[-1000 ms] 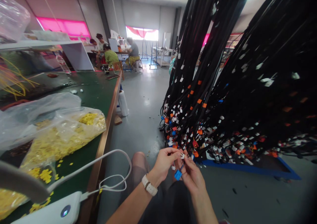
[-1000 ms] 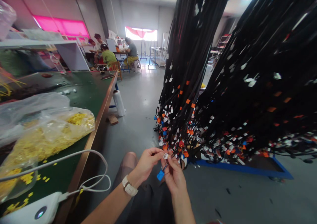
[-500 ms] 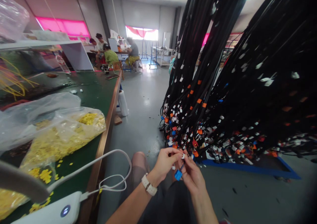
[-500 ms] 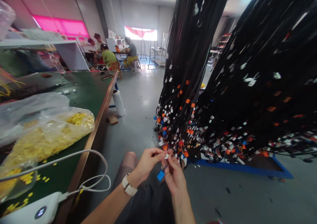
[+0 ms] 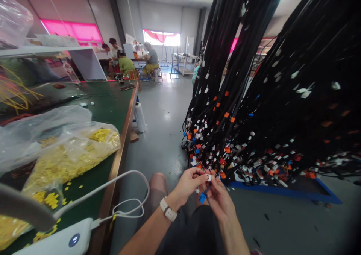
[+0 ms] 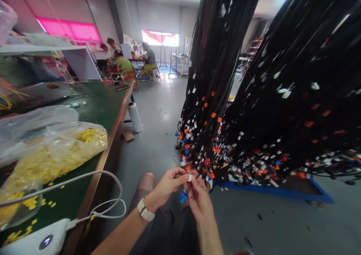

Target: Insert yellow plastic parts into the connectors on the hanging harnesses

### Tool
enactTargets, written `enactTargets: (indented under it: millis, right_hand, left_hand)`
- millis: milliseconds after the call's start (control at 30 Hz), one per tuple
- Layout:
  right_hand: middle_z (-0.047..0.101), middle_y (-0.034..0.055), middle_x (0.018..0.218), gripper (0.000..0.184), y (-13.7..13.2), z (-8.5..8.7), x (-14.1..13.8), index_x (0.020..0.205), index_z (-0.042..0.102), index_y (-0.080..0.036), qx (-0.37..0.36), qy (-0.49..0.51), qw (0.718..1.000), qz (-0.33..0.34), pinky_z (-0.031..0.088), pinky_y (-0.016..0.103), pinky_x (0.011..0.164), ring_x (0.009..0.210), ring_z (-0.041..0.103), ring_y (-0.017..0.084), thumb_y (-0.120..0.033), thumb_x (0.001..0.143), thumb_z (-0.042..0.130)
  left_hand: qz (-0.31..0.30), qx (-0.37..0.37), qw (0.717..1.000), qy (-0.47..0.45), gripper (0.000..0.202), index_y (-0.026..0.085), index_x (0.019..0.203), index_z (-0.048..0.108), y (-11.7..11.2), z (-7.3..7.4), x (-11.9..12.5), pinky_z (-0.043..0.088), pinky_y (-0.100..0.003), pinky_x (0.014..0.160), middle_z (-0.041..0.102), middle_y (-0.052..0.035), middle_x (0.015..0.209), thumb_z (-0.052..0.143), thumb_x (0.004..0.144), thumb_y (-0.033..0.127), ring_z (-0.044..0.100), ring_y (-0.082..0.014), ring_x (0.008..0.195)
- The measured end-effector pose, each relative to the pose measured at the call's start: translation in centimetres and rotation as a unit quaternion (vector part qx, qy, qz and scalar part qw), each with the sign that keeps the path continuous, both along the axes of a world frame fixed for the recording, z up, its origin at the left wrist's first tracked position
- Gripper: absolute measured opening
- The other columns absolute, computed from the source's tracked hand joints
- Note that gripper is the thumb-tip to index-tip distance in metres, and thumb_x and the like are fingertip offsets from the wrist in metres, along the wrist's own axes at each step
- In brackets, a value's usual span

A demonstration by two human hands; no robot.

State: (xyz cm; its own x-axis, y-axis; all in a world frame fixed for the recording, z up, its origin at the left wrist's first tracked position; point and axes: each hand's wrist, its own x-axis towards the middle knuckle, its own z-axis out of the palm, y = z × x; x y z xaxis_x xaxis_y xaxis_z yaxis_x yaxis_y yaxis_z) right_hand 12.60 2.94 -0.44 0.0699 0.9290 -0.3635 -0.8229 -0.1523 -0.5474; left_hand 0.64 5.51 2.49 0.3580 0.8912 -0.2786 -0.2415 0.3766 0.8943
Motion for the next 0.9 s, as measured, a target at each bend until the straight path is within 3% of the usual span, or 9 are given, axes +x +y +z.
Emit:
enactTargets:
  millis: [200, 467, 667, 900]
  right_hand:
    - [0.073, -0.0011, 0.089, 0.036, -0.1, -0.3, 0.4, 0.093, 0.068, -0.024, 0.001, -0.017, 1.0, 0.01, 0.052, 0.02, 0.064, 0.074, 0.066, 0.011, -0.019, 0.059, 0.081]
    - [0.071, 0.0005, 0.096, 0.042, -0.2, 0.3, 0.2, 0.104, 0.066, -0.027, 0.029, -0.052, 0.998, 0.029, 0.05, 0.024, 0.072, 0.081, 0.064, 0.013, -0.023, 0.064, 0.078]
    - [0.07, 0.0017, 0.102, 0.039, -0.3, 0.6, 0.0, 0.103, 0.066, -0.027, 0.037, -0.066, 0.996, 0.038, 0.049, 0.027, 0.078, 0.086, 0.063, 0.015, -0.026, 0.065, 0.076]
    - [0.07, 0.0017, 0.101, 0.039, -0.4, 0.5, 0.0, 0.103, 0.066, -0.028, 0.048, -0.071, 0.995, 0.044, 0.048, 0.028, 0.078, 0.085, 0.064, 0.015, -0.026, 0.066, 0.076]
  left_hand:
    - [-0.065, -0.008, 0.997, -0.034, 0.046, 0.012, 0.072, 0.053, -0.4, 0.5, 0.1, 0.012, -0.02, 0.041, 0.043, 0.0064, 0.053, 0.068, 0.063, 0.055, 0.025, -0.0015, 0.04]
    - [-0.122, -0.005, 0.985, -0.122, 0.04, 0.015, 0.069, 0.047, -0.4, -1.6, 0.1, 0.007, -0.023, 0.041, 0.03, 0.0088, 0.048, 0.061, 0.073, 0.052, 0.017, -0.0025, 0.041]
    - [-0.102, -0.034, 0.978, -0.178, 0.042, 0.015, 0.068, 0.046, -0.4, -2.1, 0.3, 0.008, -0.021, 0.042, 0.029, 0.009, 0.051, 0.068, 0.067, 0.05, 0.016, -0.0016, 0.042]
    - [-0.051, -0.006, 0.986, -0.156, 0.04, 0.014, 0.064, 0.049, -0.7, -1.8, 0.6, 0.009, -0.022, 0.042, 0.027, 0.0092, 0.047, 0.067, 0.069, 0.049, 0.017, -0.0022, 0.041]
